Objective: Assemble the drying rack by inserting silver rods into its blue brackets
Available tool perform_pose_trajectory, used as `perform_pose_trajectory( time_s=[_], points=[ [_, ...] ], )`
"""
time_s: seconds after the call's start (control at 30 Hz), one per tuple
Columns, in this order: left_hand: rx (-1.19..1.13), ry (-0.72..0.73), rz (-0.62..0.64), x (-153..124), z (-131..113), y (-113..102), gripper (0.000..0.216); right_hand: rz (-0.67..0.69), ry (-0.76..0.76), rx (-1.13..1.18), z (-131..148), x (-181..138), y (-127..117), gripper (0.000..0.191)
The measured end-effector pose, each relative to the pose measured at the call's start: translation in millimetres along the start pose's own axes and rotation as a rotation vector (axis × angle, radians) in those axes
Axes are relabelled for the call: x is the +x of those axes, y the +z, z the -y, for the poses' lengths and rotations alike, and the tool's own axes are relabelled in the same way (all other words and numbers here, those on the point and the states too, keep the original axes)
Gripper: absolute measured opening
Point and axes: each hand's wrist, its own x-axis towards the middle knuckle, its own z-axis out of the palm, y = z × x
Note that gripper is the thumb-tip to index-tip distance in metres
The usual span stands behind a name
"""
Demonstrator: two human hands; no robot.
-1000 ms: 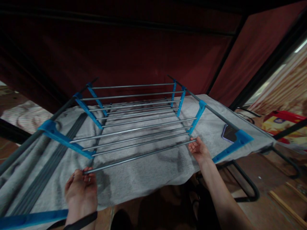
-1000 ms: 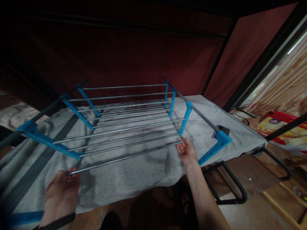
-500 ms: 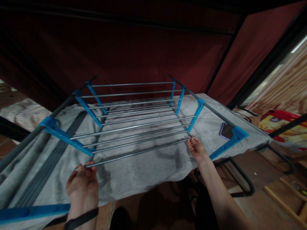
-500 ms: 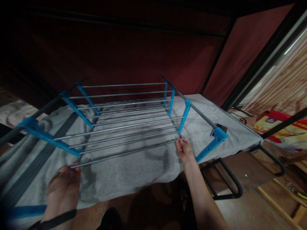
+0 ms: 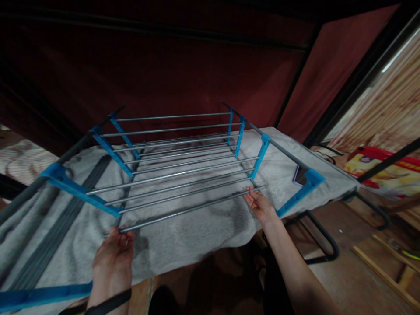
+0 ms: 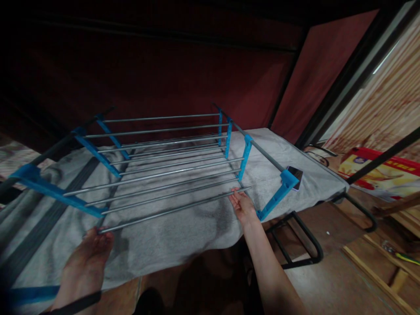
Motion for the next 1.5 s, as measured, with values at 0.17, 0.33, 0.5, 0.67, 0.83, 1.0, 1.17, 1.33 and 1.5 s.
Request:
perform_pose_trajectory(
  time_s=[0.17,0.33,0.5,0.67,0.83,1.0,1.17,1.33,1.5],
  points=[
    [-0.075,-0.07,-0.056,-14.2,0.1,14.3,0.023,0.006,-0.046,-0.055,-4.6,0.1,3.3,0.022],
    [-0.071,-0.088,-0.024,-27.6,8.8,29.3,0.025,0.024,-0.079,-0.091,-13.9,-2.9,9.6,0.024],
    [-0.084,-0.109,0.051,-50.7,26.9,45.1,0.026,0.041,-0.12,-0.115,-28.0,-9.7,13.6,0.026],
    [-0.11,-0.135,0.112,-67.7,43.0,57.9,0.025,0.057,-0.114,-0.129,-47.6,-17.7,20.7,0.029],
    [-0.118,-0.172,0.166,-74.5,62.1,63.8,0.023,0.108,-0.084,-0.143,-66.8,-26.8,30.5,0.027],
    [-0.135,-0.197,0.203,-82.0,85.3,68.8,0.023,0.141,-0.056,-0.151,-88.0,-36.2,35.6,0.023],
    [-0.163,-0.2,0.238,-88.5,102.4,71.4,0.021,0.202,-0.014,-0.181,-104.7,-44.9,33.6,0.018],
    [-0.177,-0.212,0.307,-94.0,116.4,70.6,0.016,0.214,0.013,-0.183,-109.6,-49.0,29.6,0.016],
    [-0.164,-0.236,0.328,-101.0,127.4,77.2,0.016,0.221,0.049,-0.172,-115.6,-52.4,33.8,0.02]
  ],
)
